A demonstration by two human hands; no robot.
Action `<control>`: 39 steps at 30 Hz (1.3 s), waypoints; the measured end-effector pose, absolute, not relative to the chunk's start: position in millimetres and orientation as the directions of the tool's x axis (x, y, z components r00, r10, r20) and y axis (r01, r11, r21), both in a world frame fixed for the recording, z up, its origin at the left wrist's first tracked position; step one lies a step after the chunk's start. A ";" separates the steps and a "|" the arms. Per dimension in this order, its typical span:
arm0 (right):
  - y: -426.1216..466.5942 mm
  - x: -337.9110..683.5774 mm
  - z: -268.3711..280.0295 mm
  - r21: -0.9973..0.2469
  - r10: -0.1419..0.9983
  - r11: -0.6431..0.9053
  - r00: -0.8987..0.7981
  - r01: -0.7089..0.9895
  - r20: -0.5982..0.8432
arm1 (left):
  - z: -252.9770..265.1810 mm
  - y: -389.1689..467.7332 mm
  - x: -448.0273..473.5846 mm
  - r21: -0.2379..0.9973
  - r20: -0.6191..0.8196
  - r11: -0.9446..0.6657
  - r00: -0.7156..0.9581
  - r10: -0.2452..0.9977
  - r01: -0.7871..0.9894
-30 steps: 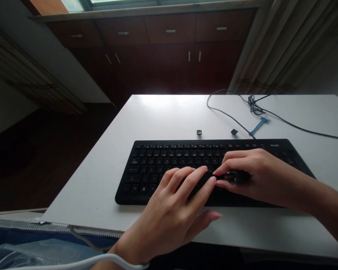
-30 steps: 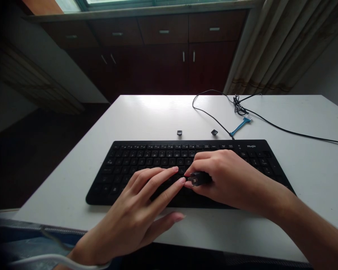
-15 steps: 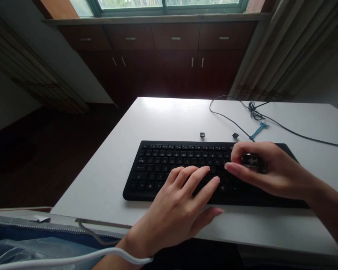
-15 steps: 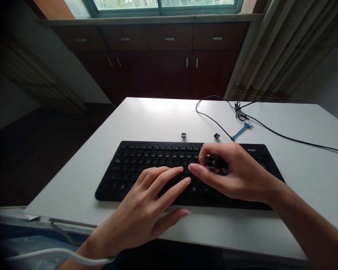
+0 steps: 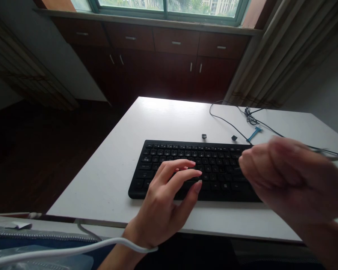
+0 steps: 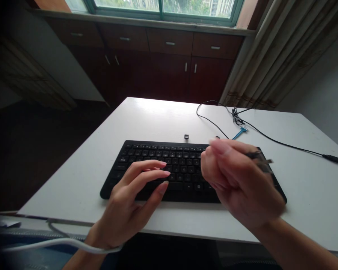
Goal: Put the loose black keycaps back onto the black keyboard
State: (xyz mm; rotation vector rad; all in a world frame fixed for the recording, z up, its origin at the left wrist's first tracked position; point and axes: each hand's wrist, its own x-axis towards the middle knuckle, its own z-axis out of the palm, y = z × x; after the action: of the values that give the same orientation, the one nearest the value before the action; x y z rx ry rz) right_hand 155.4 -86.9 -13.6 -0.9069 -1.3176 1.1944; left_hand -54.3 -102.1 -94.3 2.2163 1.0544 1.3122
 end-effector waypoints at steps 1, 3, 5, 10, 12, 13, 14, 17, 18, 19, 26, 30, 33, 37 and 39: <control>-86.0 153.5 -16.5 -0.962 0.962 0.235 -0.106 -0.139 0.251 | -94.2 -101.6 -55.9 0.648 0.597 -0.648 0.262 0.759 0.401; -83.4 149.7 -27.6 -0.956 0.955 0.275 -0.083 -0.102 0.284 | -94.7 -101.2 -57.6 0.664 0.601 -0.636 0.225 0.767 0.392; -82.1 146.9 -36.5 -0.971 0.963 0.237 -0.128 -0.001 0.236 | -95.7 -101.8 -57.2 0.652 0.609 -0.642 0.226 0.760 0.404; -90.2 156.0 -9.3 -0.972 0.955 0.232 -0.194 0.028 0.223 | -96.5 -102.8 -53.4 0.627 0.609 -0.656 0.261 0.749 0.420; -87.4 167.2 6.0 -0.961 0.950 0.271 -0.179 0.061 0.257 | -95.4 -102.1 -54.4 0.632 0.595 -0.651 0.275 0.755 0.420; -82.3 174.3 10.4 -0.950 0.945 0.301 -0.158 0.079 0.286 | -94.5 -101.3 -56.0 0.629 0.588 -0.651 0.287 0.756 0.425; -74.5 182.4 12.5 -0.938 0.940 0.329 -0.136 0.111 0.314 | -93.0 -100.0 -58.5 0.619 0.581 -0.653 0.304 0.755 0.436; -40.3 213.1 7.6 -0.831 0.922 0.361 -0.030 0.422 0.386 | -83.5 -91.5 -69.1 0.551 0.549 -0.667 0.384 0.742 0.501; -27.7 224.7 4.0 -0.723 0.924 0.334 -0.059 0.605 0.378 | -78.0 -86.3 -72.7 0.521 0.532 -0.672 0.416 0.738 0.527; -15.9 236.3 -0.1 -0.607 0.918 0.327 -0.089 0.724 0.388 | -71.2 -79.6 -75.7 0.488 0.514 -0.679 0.448 0.731 0.549; 14.9 283.9 -32.4 -0.319 0.960 0.280 -0.264 0.905 0.094 | -17.1 7.4 -59.9 0.238 0.147 -0.738 0.727 0.670 0.632; 10.6 290.1 -43.8 -0.308 0.946 0.320 -0.283 0.896 0.161 | -14.7 60.8 -36.1 0.207 0.087 -0.788 0.791 0.606 0.580; 9.6 294.6 -44.6 -0.308 0.943 0.323 -0.278 0.895 0.183 | -21.7 83.1 -25.0 0.238 0.025 -0.797 0.817 0.576 0.555; 10.4 296.7 -43.9 -0.345 0.944 0.329 -0.296 0.879 0.145 | -29.9 91.6 -21.5 0.313 -0.032 -0.803 0.850 0.525 0.507; 11.0 294.6 -45.4 -0.355 0.944 0.329 -0.304 0.875 0.125 | -33.5 92.4 -22.4 0.351 -0.039 -0.795 0.856 0.515 0.494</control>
State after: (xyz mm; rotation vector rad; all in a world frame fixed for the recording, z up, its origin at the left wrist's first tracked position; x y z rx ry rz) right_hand 294.6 11.0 -45.4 -1.6273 -2.2897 0.3172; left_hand -22.4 92.4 -33.5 2.6807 0.7541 0.0824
